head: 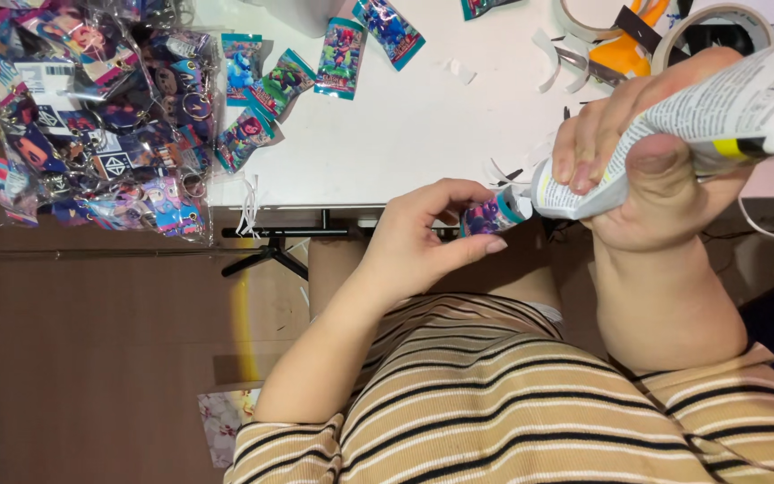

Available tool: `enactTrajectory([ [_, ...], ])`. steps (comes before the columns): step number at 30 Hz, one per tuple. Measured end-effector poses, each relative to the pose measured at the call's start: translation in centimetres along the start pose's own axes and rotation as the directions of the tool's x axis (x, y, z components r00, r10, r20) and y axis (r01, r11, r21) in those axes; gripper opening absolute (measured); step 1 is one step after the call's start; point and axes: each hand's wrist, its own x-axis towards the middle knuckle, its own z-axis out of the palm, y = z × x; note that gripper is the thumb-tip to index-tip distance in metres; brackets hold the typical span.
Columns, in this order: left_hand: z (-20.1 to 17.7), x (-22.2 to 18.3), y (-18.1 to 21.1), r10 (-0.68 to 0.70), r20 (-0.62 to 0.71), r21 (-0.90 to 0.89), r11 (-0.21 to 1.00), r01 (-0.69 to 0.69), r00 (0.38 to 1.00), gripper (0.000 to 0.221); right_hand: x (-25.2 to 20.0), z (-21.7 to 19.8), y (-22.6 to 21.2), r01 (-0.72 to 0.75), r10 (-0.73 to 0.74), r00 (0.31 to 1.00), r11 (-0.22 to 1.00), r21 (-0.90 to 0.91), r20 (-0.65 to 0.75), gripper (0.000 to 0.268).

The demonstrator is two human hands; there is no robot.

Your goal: The person rolls small printed sheets into tubes, secures them with adhesive applied from a tube, and seals the edges by hand.

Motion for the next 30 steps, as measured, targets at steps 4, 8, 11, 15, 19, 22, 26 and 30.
enactTrajectory([
  [4,0.6,0.0,0.3,-0.039,0.042,-0.093,0.995,0.043,0.998,0.041,0.1,0.3,0.0,-0.036,0.036,0.999,0.999,0.036,0.0,0.036],
  [8,1.1,-0.1,-0.1,-0.077,0.063,-0.207,0.974,0.089,0.995,0.043,0.3,0.8,-0.3,-0.068,0.067,0.998,0.993,0.1,0.017,0.038],
  [11,1.1,0.0,-0.2,-0.068,0.057,-0.241,0.967,0.08,0.996,0.041,0.5,1.0,-0.7,-0.066,0.063,0.998,0.991,0.113,0.028,0.038],
  [15,1.3,0.0,-0.6,-0.07,0.02,-0.261,0.963,0.073,0.997,0.041,0.5,0.8,-0.6,-0.042,0.039,0.999,0.996,0.085,0.036,0.036],
  [19,2.0,0.4,-0.8,-0.086,0.005,-0.238,0.968,0.084,0.996,0.043,0.5,1.5,-0.7,-0.061,0.057,0.998,0.991,0.123,0.037,0.039],
  [22,2.4,0.8,-0.8,-0.037,-0.052,-0.206,0.978,0.026,0.998,0.046,0.6,1.9,-1.0,-0.052,0.045,0.997,0.99,0.129,0.058,0.038],
  [26,3.0,1.5,-0.9,0.124,-0.192,-0.168,0.973,-0.157,0.974,0.039,1.2,1.8,-1.4,-0.079,0.067,0.996,0.978,0.193,0.067,0.043],
  [30,3.8,2.1,-0.8,0.24,-0.333,-0.034,0.964,-0.265,0.912,0.025,0.7,1.9,-1.4,-0.067,0.063,0.998,0.979,0.192,0.024,0.053],
])
